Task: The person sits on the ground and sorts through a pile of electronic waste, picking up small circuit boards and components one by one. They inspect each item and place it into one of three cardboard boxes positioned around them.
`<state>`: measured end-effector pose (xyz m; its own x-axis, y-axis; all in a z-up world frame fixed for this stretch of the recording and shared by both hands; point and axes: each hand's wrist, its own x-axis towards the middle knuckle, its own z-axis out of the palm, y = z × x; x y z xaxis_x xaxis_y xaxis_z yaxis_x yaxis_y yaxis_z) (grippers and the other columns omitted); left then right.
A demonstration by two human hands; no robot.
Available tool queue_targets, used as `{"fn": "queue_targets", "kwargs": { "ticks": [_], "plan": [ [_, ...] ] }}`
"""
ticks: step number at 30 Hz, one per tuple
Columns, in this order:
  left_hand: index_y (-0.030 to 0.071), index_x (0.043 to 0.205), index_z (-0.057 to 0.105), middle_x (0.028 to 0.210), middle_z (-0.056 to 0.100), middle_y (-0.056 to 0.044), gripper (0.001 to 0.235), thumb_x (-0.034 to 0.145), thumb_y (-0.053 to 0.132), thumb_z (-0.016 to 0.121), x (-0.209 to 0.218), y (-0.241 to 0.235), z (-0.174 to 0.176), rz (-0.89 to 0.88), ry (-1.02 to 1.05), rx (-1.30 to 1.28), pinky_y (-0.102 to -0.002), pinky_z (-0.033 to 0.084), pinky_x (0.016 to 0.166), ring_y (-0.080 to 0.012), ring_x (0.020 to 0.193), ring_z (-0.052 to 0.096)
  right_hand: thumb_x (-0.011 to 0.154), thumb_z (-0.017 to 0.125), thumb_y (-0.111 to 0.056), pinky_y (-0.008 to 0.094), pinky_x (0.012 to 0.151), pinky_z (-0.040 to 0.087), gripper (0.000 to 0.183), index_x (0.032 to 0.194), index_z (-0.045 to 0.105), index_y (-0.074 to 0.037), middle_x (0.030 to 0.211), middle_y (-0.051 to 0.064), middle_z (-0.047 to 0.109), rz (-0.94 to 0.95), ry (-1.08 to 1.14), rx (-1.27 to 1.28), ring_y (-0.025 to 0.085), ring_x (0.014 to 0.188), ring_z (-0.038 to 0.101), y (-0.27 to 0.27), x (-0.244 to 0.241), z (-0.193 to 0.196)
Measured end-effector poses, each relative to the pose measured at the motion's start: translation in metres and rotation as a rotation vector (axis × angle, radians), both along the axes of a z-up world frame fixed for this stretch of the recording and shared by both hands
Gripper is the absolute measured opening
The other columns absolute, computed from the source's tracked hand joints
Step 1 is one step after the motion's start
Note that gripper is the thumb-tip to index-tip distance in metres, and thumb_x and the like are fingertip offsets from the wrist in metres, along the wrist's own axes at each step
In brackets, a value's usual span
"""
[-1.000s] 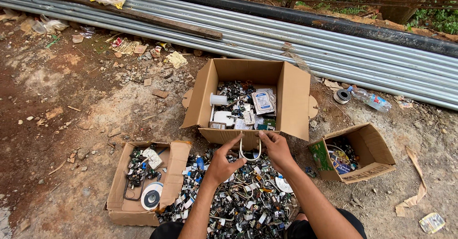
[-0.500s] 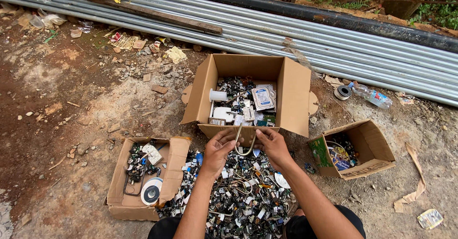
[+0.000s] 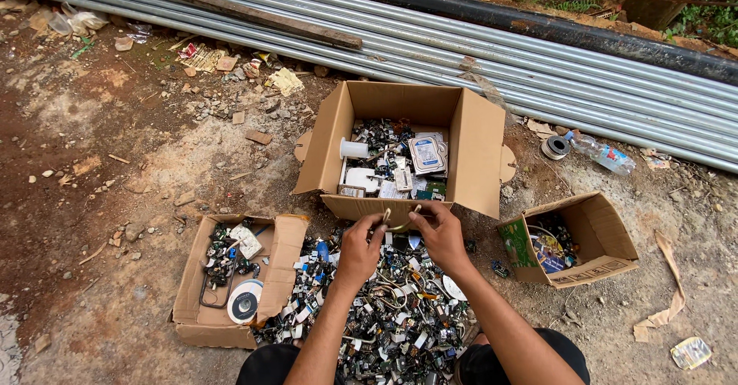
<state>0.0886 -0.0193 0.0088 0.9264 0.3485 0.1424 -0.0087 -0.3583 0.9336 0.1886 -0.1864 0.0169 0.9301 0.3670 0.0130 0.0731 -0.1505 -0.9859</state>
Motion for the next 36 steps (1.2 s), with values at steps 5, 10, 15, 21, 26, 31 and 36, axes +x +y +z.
{"fn": "queue_targets", "kwargs": {
  "ticks": [5, 10, 15, 21, 26, 31, 36],
  "plan": [
    [0.005, 0.107, 0.072, 0.102, 0.075, -0.012, 0.011, 0.096, 0.006, 0.071, 0.000, 0.003, -0.007, 0.042, -0.105, 0.078, -0.044, 0.061, 0.092, -0.0321, 0.108, 0.073, 0.095, 0.077, -0.013, 0.036, 0.078, 0.060, 0.020, 0.114, 0.080, -0.007, 0.096, 0.012, 0.069, 0.068, -0.038, -0.053, 0.019, 0.090, 0.070, -0.004, -0.002, 0.009],
    [0.003, 0.092, 0.069, 0.109, 0.068, -0.017, 0.009, 0.088, -0.002, 0.076, -0.001, 0.009, 0.002, 0.171, -0.187, 0.147, -0.052, 0.059, 0.099, -0.0372, 0.109, 0.070, 0.088, 0.082, -0.006, 0.035, 0.076, 0.060, 0.021, 0.109, 0.081, -0.003, 0.090, 0.017, 0.075, 0.088, 0.032, 0.034, 0.018, 0.088, 0.070, -0.005, -0.013, 0.011],
    [0.006, 0.087, 0.068, 0.105, 0.067, -0.010, 0.014, 0.087, -0.006, 0.075, 0.002, 0.010, -0.014, 0.270, -0.292, 0.231, -0.048, 0.060, 0.098, -0.0334, 0.113, 0.070, 0.075, 0.090, 0.000, 0.035, 0.079, 0.062, 0.034, 0.107, 0.078, 0.001, 0.091, 0.011, 0.076, 0.216, 0.144, 0.189, 0.016, 0.085, 0.071, -0.002, -0.018, 0.001],
    [0.007, 0.087, 0.067, 0.106, 0.067, -0.006, 0.015, 0.087, -0.004, 0.077, 0.001, 0.005, -0.010, 0.332, -0.366, 0.272, -0.043, 0.063, 0.094, -0.0311, 0.114, 0.071, 0.074, 0.089, 0.003, 0.033, 0.078, 0.061, 0.039, 0.110, 0.075, 0.007, 0.094, 0.016, 0.075, 0.271, 0.187, 0.301, 0.018, 0.085, 0.072, -0.005, -0.018, 0.014],
    [0.006, 0.089, 0.066, 0.106, 0.068, -0.010, 0.013, 0.089, -0.004, 0.074, 0.001, 0.006, -0.011, 0.352, -0.311, 0.246, -0.044, 0.063, 0.095, -0.0331, 0.112, 0.071, 0.078, 0.088, -0.002, 0.033, 0.080, 0.060, 0.040, 0.114, 0.074, 0.007, 0.095, 0.014, 0.074, 0.304, 0.182, 0.276, 0.016, 0.085, 0.070, -0.003, -0.019, 0.017],
    [0.007, 0.090, 0.067, 0.099, 0.070, -0.008, 0.011, 0.090, 0.000, 0.076, 0.001, 0.008, 0.000, 0.369, -0.273, 0.153, -0.041, 0.064, 0.091, -0.0310, 0.108, 0.074, 0.083, 0.086, -0.008, 0.033, 0.080, 0.058, 0.037, 0.115, 0.075, 0.005, 0.092, 0.012, 0.074, 0.301, 0.148, 0.230, 0.014, 0.086, 0.068, 0.000, -0.025, 0.033],
    [0.002, 0.106, 0.070, 0.095, 0.076, -0.018, 0.017, 0.099, 0.018, 0.071, -0.001, 0.006, 0.006, 0.264, -0.024, -0.221, -0.040, 0.066, 0.077, -0.0296, 0.085, 0.078, 0.088, 0.083, -0.011, 0.034, 0.073, 0.059, 0.028, 0.112, 0.080, 0.001, 0.087, 0.014, 0.074, 0.273, 0.089, 0.116, 0.015, 0.082, 0.067, 0.004, -0.024, 0.034]
  ]
}}
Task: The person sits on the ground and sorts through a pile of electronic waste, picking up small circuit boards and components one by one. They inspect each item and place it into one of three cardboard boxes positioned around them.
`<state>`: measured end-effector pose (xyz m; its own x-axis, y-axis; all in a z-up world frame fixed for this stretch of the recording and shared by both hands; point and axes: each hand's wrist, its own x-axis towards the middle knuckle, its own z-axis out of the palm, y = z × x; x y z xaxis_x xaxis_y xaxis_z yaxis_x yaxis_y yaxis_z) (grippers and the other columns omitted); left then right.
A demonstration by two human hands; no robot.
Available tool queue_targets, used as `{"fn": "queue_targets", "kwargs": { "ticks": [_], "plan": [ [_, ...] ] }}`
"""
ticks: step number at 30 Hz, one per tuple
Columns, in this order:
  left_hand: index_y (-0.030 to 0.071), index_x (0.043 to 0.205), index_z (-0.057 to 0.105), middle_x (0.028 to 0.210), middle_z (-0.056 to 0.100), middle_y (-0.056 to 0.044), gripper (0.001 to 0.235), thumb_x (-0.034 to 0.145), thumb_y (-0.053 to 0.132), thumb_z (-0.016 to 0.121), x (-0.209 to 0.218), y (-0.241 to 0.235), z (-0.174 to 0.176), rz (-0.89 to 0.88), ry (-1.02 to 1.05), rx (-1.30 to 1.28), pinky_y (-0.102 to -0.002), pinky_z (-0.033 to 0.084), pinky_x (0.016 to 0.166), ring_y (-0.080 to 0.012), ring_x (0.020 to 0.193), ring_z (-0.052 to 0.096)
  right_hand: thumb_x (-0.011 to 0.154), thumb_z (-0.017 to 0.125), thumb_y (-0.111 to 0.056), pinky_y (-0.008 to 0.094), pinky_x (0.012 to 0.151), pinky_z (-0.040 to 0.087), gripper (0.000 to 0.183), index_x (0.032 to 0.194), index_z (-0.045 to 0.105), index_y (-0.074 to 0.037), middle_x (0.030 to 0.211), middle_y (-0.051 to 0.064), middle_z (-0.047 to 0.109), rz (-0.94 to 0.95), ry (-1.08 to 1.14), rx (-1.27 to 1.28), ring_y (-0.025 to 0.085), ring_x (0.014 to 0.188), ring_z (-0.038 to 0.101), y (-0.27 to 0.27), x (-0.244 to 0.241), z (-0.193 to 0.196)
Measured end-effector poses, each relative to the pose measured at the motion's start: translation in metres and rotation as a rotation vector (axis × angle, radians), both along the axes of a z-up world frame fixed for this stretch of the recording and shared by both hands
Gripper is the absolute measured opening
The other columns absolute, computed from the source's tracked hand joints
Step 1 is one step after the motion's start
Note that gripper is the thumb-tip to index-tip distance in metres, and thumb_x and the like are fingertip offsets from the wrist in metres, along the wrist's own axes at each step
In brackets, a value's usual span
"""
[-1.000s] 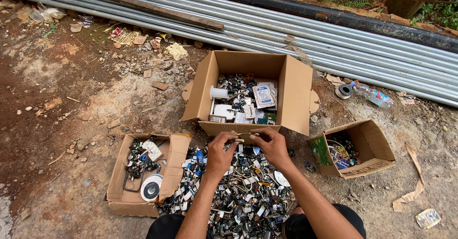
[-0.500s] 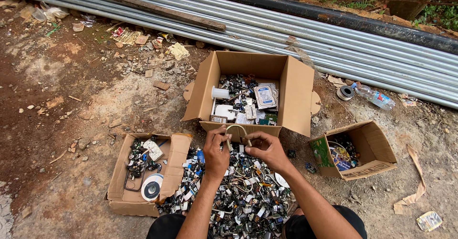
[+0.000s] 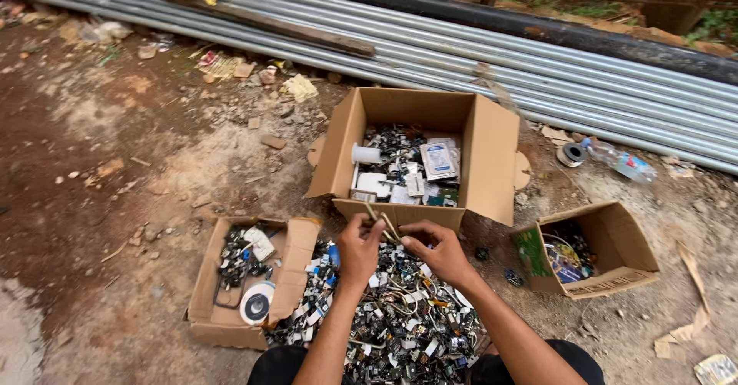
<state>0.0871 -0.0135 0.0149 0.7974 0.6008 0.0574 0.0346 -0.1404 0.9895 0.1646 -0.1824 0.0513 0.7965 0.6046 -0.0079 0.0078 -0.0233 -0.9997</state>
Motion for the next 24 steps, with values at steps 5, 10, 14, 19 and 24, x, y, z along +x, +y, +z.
{"fn": "queue_targets", "kwargs": {
  "ticks": [5, 10, 14, 19, 24],
  "plan": [
    [-0.001, 0.113, 0.070, 0.089, 0.076, -0.020, 0.025, 0.099, 0.019, 0.074, 0.001, -0.004, -0.004, -0.066, 0.024, -0.142, -0.040, 0.066, 0.066, -0.0245, 0.073, 0.078, 0.094, 0.077, -0.016, 0.037, 0.074, 0.060, 0.024, 0.111, 0.080, 0.000, 0.088, 0.017, 0.072, -0.001, 0.010, -0.018, 0.017, 0.083, 0.066, 0.006, -0.001, -0.022],
    [-0.006, 0.110, 0.069, 0.090, 0.076, -0.023, 0.025, 0.099, 0.016, 0.073, -0.003, -0.010, -0.003, -0.013, 0.028, -0.186, -0.042, 0.066, 0.070, -0.0257, 0.074, 0.077, 0.103, 0.064, -0.024, 0.044, 0.084, 0.062, 0.038, 0.132, 0.069, 0.001, 0.104, 0.020, 0.073, 0.059, 0.164, -0.087, 0.025, 0.095, 0.072, 0.010, -0.007, -0.031],
    [-0.003, 0.108, 0.073, 0.108, 0.076, -0.025, 0.022, 0.095, 0.015, 0.076, -0.008, -0.025, 0.020, -0.067, 0.072, -0.095, -0.056, 0.056, 0.098, -0.0421, 0.110, 0.071, 0.105, 0.058, -0.019, 0.035, 0.085, 0.062, 0.042, 0.138, 0.055, 0.007, 0.104, 0.010, 0.065, 0.024, 0.731, 0.030, 0.020, 0.091, 0.072, 0.004, -0.009, -0.058],
    [0.008, 0.110, 0.079, 0.117, 0.078, -0.013, 0.018, 0.095, 0.016, 0.076, -0.011, -0.015, 0.020, -0.271, 0.135, -0.038, -0.050, 0.049, 0.110, -0.0357, 0.126, 0.064, 0.101, 0.061, -0.009, 0.028, 0.070, 0.064, 0.032, 0.127, 0.056, 0.010, 0.089, 0.011, 0.075, -0.016, 0.898, 0.037, 0.017, 0.076, 0.076, -0.013, -0.007, -0.050],
    [0.001, 0.138, 0.060, 0.128, 0.070, -0.022, 0.037, 0.103, 0.015, 0.060, -0.022, 0.017, 0.025, -0.339, 0.441, 0.200, -0.055, 0.045, 0.112, -0.0399, 0.127, 0.064, 0.107, 0.054, -0.019, 0.040, 0.091, 0.062, 0.053, 0.146, 0.044, 0.015, 0.111, 0.027, 0.071, -0.216, 0.774, -0.169, 0.029, 0.100, 0.073, -0.024, 0.019, -0.106]
  ]
}}
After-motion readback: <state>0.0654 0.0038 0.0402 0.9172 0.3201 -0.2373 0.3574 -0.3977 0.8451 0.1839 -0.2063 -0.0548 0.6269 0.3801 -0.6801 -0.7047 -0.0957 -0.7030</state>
